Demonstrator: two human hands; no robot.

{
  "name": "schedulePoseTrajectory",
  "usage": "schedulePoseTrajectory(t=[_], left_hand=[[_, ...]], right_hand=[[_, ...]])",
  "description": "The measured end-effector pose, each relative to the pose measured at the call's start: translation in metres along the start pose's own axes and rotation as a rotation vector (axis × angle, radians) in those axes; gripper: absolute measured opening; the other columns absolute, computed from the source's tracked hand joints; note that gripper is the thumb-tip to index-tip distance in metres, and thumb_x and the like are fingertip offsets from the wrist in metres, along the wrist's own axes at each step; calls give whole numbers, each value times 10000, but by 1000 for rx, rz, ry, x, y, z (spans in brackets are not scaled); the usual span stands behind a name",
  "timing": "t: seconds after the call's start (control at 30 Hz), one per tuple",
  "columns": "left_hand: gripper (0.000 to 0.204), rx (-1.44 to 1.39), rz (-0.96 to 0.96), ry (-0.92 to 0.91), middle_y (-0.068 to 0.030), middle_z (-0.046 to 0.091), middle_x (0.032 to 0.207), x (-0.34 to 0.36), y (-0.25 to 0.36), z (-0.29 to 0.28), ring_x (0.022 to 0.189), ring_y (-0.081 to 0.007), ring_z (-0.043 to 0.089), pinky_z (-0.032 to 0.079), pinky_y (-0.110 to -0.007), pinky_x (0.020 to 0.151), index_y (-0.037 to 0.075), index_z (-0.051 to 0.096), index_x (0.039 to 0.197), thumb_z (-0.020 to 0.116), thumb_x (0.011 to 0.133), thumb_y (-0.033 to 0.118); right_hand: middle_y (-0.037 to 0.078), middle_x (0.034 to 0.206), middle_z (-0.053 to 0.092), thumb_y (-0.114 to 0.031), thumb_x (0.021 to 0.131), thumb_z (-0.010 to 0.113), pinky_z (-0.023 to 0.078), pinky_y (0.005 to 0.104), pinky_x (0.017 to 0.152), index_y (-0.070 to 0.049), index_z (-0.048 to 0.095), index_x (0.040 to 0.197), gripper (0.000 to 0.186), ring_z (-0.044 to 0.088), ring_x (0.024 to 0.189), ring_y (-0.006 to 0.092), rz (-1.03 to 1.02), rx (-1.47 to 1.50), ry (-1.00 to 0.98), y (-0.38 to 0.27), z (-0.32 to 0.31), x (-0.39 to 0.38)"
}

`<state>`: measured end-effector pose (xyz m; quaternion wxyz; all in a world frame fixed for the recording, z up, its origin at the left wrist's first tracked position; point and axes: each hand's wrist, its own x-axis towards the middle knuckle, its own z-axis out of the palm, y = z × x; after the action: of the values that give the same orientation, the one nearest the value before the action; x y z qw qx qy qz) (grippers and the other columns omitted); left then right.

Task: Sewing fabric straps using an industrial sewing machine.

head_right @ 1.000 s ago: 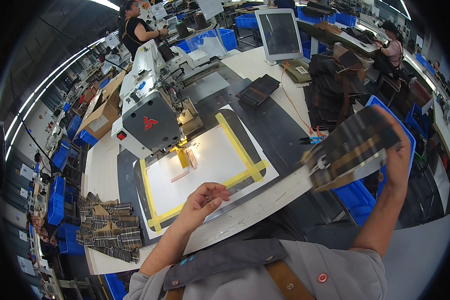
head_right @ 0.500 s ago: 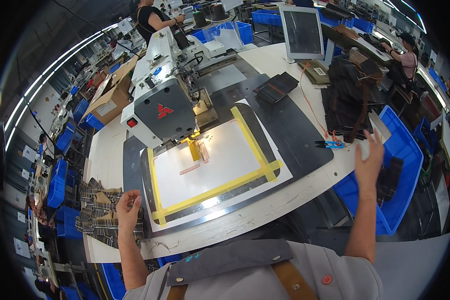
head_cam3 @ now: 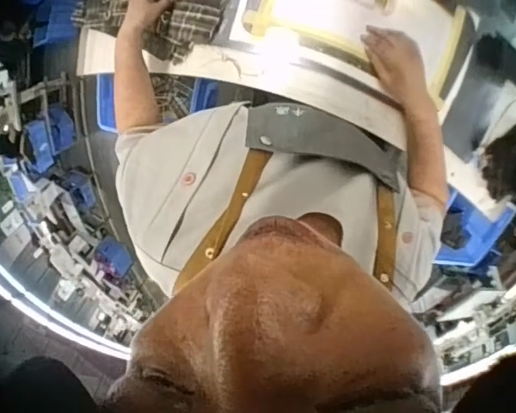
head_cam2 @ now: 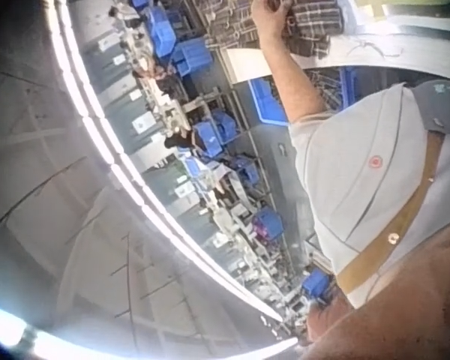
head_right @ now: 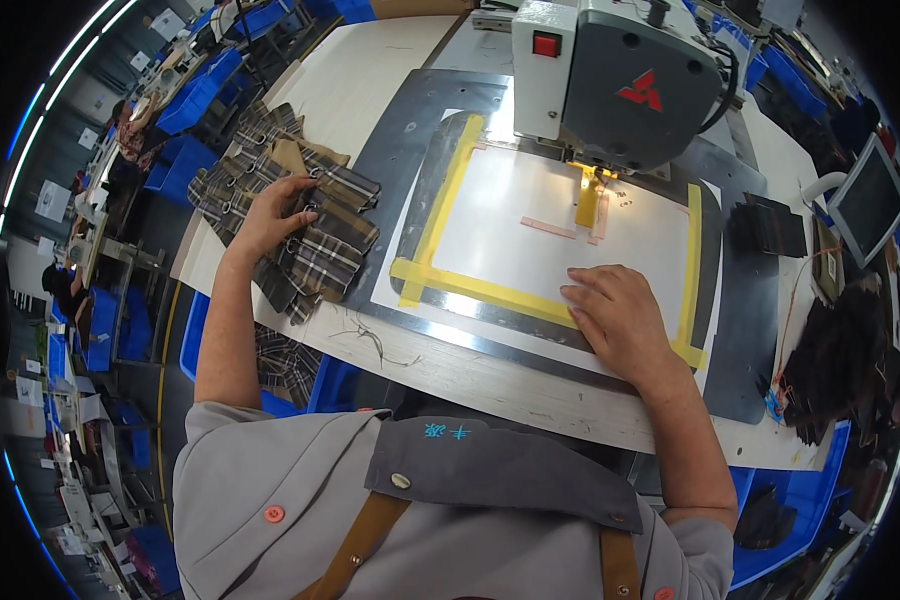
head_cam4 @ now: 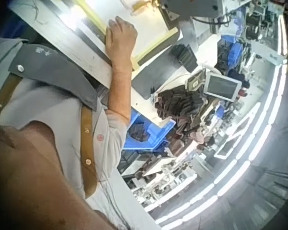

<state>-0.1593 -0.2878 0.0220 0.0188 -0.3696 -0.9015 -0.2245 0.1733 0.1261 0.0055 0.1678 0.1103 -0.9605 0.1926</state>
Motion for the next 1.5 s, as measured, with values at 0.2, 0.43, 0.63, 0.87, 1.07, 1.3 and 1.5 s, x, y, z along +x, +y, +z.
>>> schedulePoseTrajectory(t=[0.2, 0.43, 0.63, 0.87, 1.07, 1.3, 1.5], left_hand=[[673, 254, 56, -101, -76, 609, 1327, 15, 10, -17, 1224, -319, 596, 478, -446, 1046, 170, 673, 1253, 931, 650, 318], [506, 157, -64, -343, 0, 656, 1029, 18, 3, -28, 1057, -234, 633, 325, -444, 1060, 169, 677, 1019, 943, 637, 367], [635, 199, -14, -267, 5, 600, 871, -8, 17, -24, 926, -228, 613, 298, -481, 1078, 162, 678, 988, 949, 480, 430], [642, 426, 77, -199, -58, 571, 1087, -16, 14, -16, 1139, -303, 576, 178, -601, 1190, 113, 653, 826, 963, 364, 434], [706, 71, 253, -230, -45, 613, 1006, -32, -112, -56, 883, -181, 584, 595, -411, 817, 123, 482, 1529, 808, 903, 115], [150, -504, -101, 423, 0, 562, 821, 20, -8, -59, 760, -140, 484, 473, -342, 694, 54, 654, 929, 763, 953, 155], [395, -436, 185, 115, 1, 384, 614, 55, 131, 36, 596, -130, 302, 292, -360, 541, 27, 548, 714, 698, 1008, 244]], right_hand=[[97, 1186, 719, -62, 864, 714, 469, 411, 973, -45, 737, 1051, 189, 643, 1089, 295, 48, 58, 118, 8, 13, 6], [101, 1127, 735, -30, 854, 702, 484, 401, 914, -33, 740, 1031, 181, 663, 1023, 286, 213, 161, 187, 9, 4, -6], [57, 1111, 732, -72, 855, 727, 471, 402, 892, -77, 742, 1018, 163, 656, 1001, 266, 118, 129, 172, 23, 13, -10], [21, 1093, 735, -176, 896, 728, 467, 382, 917, -93, 756, 943, 100, 626, 1059, 224, 55, 46, 313, 30, 29, -18], [-4, 1075, 733, -207, 919, 706, 457, 378, 928, -127, 751, 924, 91, 619, 1063, 209, -9, 64, 286, 25, 38, -10], [-10, 1059, 733, -218, 922, 694, 476, 393, 903, -143, 749, 923, 93, 630, 1037, 215, -10, 85, 333, 33, 43, -21], [67, 1153, 709, -279, 969, 673, 486, 440, 899, -103, 681, 1200, 291, 633, 1068, 278, 34, 307, 292, 26, 47, -7]])
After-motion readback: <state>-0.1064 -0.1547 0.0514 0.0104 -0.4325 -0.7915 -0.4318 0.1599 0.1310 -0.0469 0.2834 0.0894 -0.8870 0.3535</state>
